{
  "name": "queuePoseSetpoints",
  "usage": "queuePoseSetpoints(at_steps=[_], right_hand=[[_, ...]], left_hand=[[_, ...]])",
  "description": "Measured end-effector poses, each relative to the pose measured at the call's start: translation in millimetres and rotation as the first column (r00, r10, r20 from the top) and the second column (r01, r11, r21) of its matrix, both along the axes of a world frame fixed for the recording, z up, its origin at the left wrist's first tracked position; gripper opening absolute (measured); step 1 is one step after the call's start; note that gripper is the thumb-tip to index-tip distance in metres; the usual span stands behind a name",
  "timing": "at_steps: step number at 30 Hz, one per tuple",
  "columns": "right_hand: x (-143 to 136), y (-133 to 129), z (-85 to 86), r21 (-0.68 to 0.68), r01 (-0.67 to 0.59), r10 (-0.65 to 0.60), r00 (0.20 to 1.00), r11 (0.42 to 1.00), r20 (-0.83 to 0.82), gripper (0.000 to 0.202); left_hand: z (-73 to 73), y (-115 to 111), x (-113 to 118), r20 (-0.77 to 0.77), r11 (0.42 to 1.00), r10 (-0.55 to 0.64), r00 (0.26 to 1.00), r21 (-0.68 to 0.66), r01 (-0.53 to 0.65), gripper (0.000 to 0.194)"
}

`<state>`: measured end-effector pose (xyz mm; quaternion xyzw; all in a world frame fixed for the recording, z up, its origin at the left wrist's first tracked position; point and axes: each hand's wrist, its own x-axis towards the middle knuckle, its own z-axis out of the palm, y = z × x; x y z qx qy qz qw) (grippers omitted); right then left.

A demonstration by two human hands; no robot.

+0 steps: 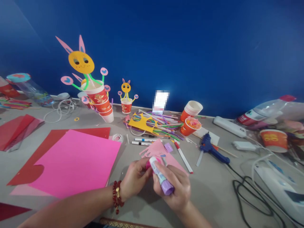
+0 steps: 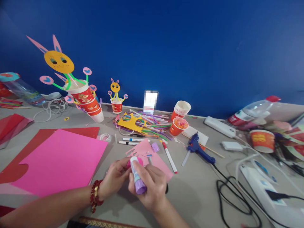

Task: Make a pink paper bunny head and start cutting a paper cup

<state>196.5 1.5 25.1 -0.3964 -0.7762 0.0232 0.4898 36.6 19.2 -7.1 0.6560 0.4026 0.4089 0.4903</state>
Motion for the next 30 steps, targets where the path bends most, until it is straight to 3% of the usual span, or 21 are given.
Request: queuePoseSetpoints(at_steps=[6,17,22,26,30], right_hand=[[2.5,1.3,0.4,-0.005,0.047,-0.047,0.999,0.999,-0.023,0.036],[1.2,-1.0,1.2,-0.008,-0.041,0.041,0.999,0.999,0.017,0.037],[3.1,0.7,-0.3,-0.011,0.063,-0.064,0.997,0.998,-0.037,0.035],[2.3,0.9,0.4,-0.021,0.001,-0.001,1.0,1.0,-0.029,0.035],[3.5,1.0,0.5,-0.009,0.057,-0.057,0.998,0.998,-0.03,0.034]], left_hand=[[3.1,-0.2,-1.1,-0.065,0.999,-0.014,0.998,0.04,0.017,0.021],[4.0,-0.3,-0.6,-0.051,0.999,-0.018,0.999,0.026,0.019,0.02],[4.0,0.7,-1.4,-0.068,0.999,-0.007,0.998,0.05,0.01,0.019],[3.7,0.7,-1.9,-0.098,0.997,-0.008,0.995,0.076,0.016,0.019],[5.1,0.4,-2.2,-0.111,0.996,-0.026,0.993,0.086,0.036,0.019]])
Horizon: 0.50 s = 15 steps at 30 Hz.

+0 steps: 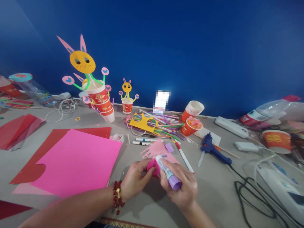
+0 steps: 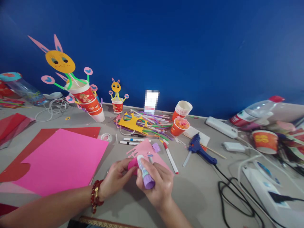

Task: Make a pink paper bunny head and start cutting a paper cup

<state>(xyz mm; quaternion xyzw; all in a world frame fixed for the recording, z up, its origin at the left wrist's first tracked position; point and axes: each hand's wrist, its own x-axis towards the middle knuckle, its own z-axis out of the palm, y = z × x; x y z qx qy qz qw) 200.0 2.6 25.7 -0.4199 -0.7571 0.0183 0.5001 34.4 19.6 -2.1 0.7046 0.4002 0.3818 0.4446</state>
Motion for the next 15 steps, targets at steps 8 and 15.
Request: queuePoseSetpoints(at_steps=[8,15], right_hand=[[1.6,-0.1,-1.3,0.008,-0.034,0.033,0.999,0.999,0.02,0.034],[1.1,0.0,-2.5,-0.012,-0.053,0.053,0.998,0.999,0.019,0.034]], left_hand=[[-1.1,-0.5,-0.2,0.003,1.0,0.028,1.0,0.011,-0.028,0.016],[-2.1,-0.4,-1.0,0.023,0.999,0.035,0.999,-0.008,-0.035,0.016]])
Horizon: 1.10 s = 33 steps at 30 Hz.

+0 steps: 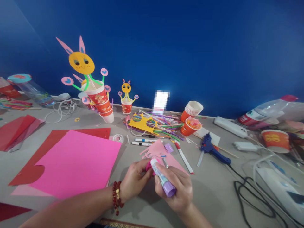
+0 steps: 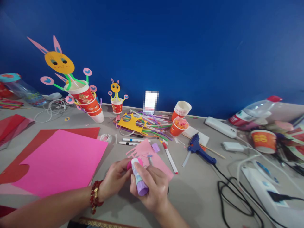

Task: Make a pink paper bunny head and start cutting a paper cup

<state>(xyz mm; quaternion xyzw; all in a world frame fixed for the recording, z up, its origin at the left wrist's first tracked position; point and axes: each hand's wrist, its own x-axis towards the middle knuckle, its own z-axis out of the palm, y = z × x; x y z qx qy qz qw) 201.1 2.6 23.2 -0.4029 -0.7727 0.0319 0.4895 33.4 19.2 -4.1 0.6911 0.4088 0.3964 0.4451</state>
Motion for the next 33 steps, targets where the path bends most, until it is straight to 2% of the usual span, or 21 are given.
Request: queuePoseSetpoints(at_steps=[5,7,11,14,19,30,33], right_hand=[[14,4,0.6,0.002,0.188,-0.188,0.981,0.982,-0.042,0.027],[16,4,2.2,0.002,0.218,-0.217,0.974,0.976,-0.071,0.026],[8,-1,2.8,0.022,0.104,-0.103,0.993,0.994,-0.057,0.034],[3,-1,0.0,0.012,0.023,-0.023,1.0,1.0,-0.019,0.038],[4,3,-3.0,0.003,0.056,-0.056,0.998,0.998,-0.016,0.038],[1,1,-2.2,-0.016,-0.002,0.002,1.0,1.0,-0.01,0.04],[2,1,-1.8,-0.001,0.029,-0.029,1.0,1.0,-0.012,0.039]], left_hand=[[4.0,0,-1,0.045,1.0,-0.009,0.999,-0.018,0.01,0.019],[3.9,0,-1,0.065,0.999,-0.006,0.998,-0.044,0.009,0.02],[2.2,1,0,0.116,0.998,-0.007,0.993,-0.06,0.014,0.021],[2.5,2,0,0.096,0.999,0.002,0.995,-0.037,0.002,0.021],[1.4,2,0,0.07,0.999,0.019,0.997,-0.047,-0.016,0.021],[1.8,0,0,0.026,1.0,0.001,1.0,-0.011,-0.001,0.02],[2.0,1,0,0.034,1.0,0.002,0.999,-0.017,-0.002,0.02]])
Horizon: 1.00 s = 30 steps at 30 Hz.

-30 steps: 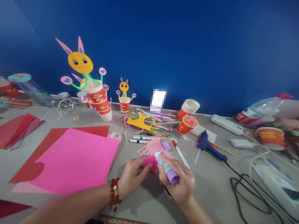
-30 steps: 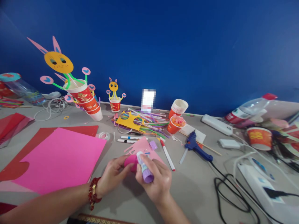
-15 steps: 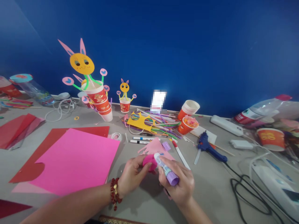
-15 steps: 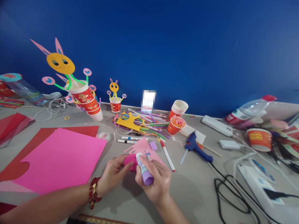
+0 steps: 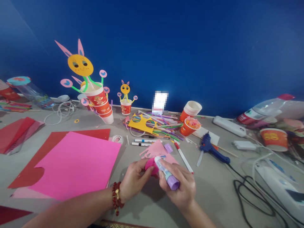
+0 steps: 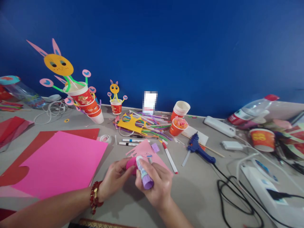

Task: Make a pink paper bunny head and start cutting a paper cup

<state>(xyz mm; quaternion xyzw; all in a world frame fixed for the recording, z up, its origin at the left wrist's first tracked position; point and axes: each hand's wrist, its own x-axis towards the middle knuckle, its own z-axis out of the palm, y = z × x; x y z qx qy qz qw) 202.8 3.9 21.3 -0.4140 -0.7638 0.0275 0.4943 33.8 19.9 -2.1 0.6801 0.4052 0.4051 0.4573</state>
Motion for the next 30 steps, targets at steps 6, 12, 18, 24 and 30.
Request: queuePoseSetpoints(at_steps=[6,12,18,24,30], right_hand=[[-2,-1,0.7,-0.035,-0.06,0.06,0.998,0.998,0.006,0.039],[-1,-2,0.0,-0.018,-0.032,0.032,0.999,0.999,-0.009,0.037],[-2,-1,1.0,-0.019,0.024,-0.024,1.0,1.0,-0.018,0.032],[-2,-1,3.1,-0.051,-0.025,0.024,1.0,0.998,-0.018,0.033],[23,9,0.1,-0.034,0.228,-0.229,0.973,0.973,-0.025,0.023]], left_hand=[[-3.2,0,1,-0.013,1.0,-0.012,1.0,0.02,0.013,0.017],[-1.8,0,1,-0.051,0.999,-0.012,0.999,0.04,0.014,0.015],[-3.7,-1,1,-0.081,0.998,-0.002,0.997,0.06,0.007,0.017],[-0.8,-1,0,-0.083,0.998,0.005,0.997,0.061,0.0,0.018],[1.3,1,-4,-0.014,0.999,0.031,0.999,-0.029,-0.032,0.02]])
